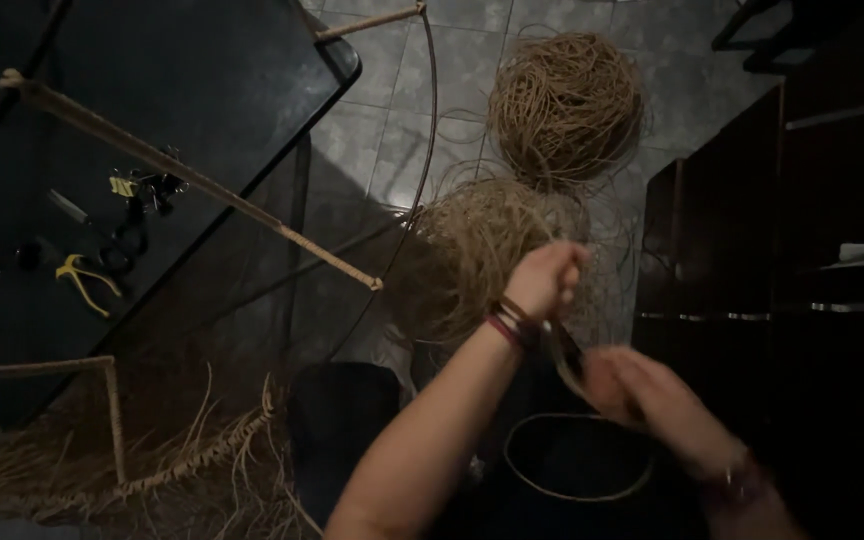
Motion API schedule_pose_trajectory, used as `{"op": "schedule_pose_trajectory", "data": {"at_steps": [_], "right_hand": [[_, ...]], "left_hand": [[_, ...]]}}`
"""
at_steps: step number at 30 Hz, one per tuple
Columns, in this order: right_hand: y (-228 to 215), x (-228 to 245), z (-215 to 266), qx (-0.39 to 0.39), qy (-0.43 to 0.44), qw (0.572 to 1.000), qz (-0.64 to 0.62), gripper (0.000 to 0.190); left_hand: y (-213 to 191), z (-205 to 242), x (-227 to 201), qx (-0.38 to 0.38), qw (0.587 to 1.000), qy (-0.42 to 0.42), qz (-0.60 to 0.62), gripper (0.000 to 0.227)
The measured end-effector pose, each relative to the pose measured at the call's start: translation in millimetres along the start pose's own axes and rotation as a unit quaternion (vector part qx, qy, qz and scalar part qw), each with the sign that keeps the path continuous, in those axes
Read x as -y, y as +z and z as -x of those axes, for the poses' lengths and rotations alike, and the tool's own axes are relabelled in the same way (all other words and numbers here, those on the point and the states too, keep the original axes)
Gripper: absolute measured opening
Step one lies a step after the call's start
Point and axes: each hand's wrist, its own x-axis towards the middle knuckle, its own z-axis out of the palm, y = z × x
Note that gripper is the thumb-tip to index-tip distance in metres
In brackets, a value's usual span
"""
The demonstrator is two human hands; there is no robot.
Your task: Weaving and tying natural fiber twine onto a circular frame to create a decorative item
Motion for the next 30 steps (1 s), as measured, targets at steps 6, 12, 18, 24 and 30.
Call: {"op": "schedule_pose_trajectory", "data": {"at_steps": [6, 12, 18, 24, 30], "right_hand": [[22.2, 47.5, -82.9, 0.125, 0.057, 0.932, -0.336, 0.048], [32.8, 3.4, -123.5, 0.199, 0.033, 0.876, -0.439, 0.034], [129.8, -12.8, -50.4, -0.001, 0.113, 0.947, -0.301, 0.017], [135.4, -31.2, -66.7, 0.206, -0.018, 0.975, -0.077, 0.019], [108.7, 99.7, -25.3, 0.188, -0.131, 0.911, -0.342, 0.054]], "left_hand": [[1.7, 116.0, 47.8, 0.11, 0.835, 0.063, -0.536, 0.038], [-48.5, 173.6, -33.0, 0.2, 0.764, -0.15, -0.594, 0.05], [-29.3, 133.5, -46.7, 0.057, 0.965, 0.04, -0.251, 0.051], [-54.0, 125.2, -46.3, -0.082, 0.944, 0.082, -0.308, 0.044], [-62.5, 175.1, -15.8, -0.148, 0.779, 0.214, -0.57, 0.03]]}}
